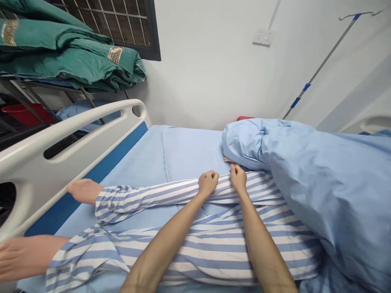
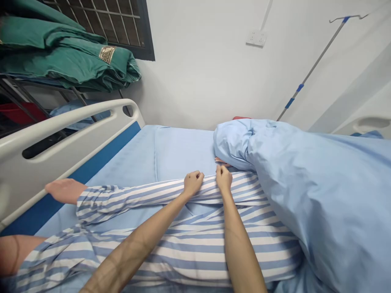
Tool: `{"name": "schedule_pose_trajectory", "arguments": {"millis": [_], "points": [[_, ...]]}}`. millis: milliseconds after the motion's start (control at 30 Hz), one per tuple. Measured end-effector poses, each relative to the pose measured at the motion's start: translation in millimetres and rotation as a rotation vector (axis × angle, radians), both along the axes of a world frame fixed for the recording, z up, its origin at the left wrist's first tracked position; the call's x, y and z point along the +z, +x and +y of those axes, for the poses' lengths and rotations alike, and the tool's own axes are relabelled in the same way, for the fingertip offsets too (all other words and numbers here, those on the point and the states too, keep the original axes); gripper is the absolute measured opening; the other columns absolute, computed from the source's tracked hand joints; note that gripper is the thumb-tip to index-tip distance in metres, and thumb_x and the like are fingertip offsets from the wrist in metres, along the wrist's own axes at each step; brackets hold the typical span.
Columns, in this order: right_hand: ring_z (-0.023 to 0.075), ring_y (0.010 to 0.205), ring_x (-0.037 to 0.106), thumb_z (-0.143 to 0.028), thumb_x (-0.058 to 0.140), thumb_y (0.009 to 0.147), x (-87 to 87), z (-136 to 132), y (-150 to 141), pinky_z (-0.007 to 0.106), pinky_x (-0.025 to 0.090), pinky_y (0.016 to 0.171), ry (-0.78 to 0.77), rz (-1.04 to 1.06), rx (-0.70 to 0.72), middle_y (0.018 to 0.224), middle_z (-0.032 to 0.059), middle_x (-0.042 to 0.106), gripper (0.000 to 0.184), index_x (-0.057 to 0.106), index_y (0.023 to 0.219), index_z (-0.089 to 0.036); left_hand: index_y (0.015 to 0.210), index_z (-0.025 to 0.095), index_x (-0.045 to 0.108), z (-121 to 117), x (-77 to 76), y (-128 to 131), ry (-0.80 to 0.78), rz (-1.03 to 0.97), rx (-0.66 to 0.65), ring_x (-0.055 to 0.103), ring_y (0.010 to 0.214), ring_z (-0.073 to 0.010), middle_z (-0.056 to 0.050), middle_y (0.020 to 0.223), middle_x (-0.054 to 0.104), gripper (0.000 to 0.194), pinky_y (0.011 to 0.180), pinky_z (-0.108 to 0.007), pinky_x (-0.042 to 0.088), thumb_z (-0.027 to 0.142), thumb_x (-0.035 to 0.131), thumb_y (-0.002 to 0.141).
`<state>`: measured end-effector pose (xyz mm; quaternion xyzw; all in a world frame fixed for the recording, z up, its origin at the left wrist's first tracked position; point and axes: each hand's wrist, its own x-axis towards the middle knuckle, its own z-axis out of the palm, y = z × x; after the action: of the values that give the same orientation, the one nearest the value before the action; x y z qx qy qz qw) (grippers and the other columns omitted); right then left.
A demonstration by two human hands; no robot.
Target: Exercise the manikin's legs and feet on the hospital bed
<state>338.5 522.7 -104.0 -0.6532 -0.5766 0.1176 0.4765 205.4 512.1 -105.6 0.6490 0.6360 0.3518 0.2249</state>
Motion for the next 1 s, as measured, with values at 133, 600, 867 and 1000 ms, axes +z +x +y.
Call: {"name": "schedule_pose_trajectory", "arguments": {"millis": [133,600,867,1000], "points": [[0.015,0.053,0.046,-0.053,0.037,0.084,-2.2,7,12,0.026,0.033,0.056,-0.056,0.055,0.07,0.05,0.0,0.053,0.045,0.045,0.053,-0.022,0.064,0.02,0.061,0,-1.9,20,0.022,0.107,-0.06,0.052,0.064,-0.0135,-0.003,0.066,0.064,0.031,0.061,-0.025,0.029,0.032,0.039,0.084],[0.0142,0.053,0.041,-0.046,0.037,0.083,-8.0,24,106,0.026,0.03,0.054,0.002,-0.07,-0.103,0.049,0.0001,0.046,0.039,0.046,0.055,-0.02,0.071,0.022,0.062,3,-11.1,26,-0.01,0.208,-0.14,0.058,0.073,-0.0184,-0.004,0.073,0.067,0.019,0.063,-0.028,0.033,0.031,0.047,0.079],[0.0161,0.054,0.038,-0.037,0.04,0.085,-9.8,22,101,0.03,0.022,0.055,-0.111,-0.366,-0.197,0.058,0.0084,0.058,0.036,0.056,0.059,-0.019,0.056,0.02,0.047,-27,2.2,-32,-0.033,-0.091,-0.201,0.045,0.06,-0.0109,0.004,0.055,0.049,0.022,0.06,-0.023,0.032,0.029,0.046,0.076],[0.0174,0.052,0.041,-0.035,0.043,0.086,-8.4,22,99,0.031,0.023,0.055,-0.16,-0.416,-0.197,0.063,0.0117,0.062,0.034,0.059,0.06,-0.019,0.051,0.019,0.034,-86,5.3,-141,-0.031,-0.105,-0.098,0.036,0.055,-0.009,0.005,0.051,0.034,0.031,0.057,-0.023,0.027,0.033,0.042,0.077]]}}
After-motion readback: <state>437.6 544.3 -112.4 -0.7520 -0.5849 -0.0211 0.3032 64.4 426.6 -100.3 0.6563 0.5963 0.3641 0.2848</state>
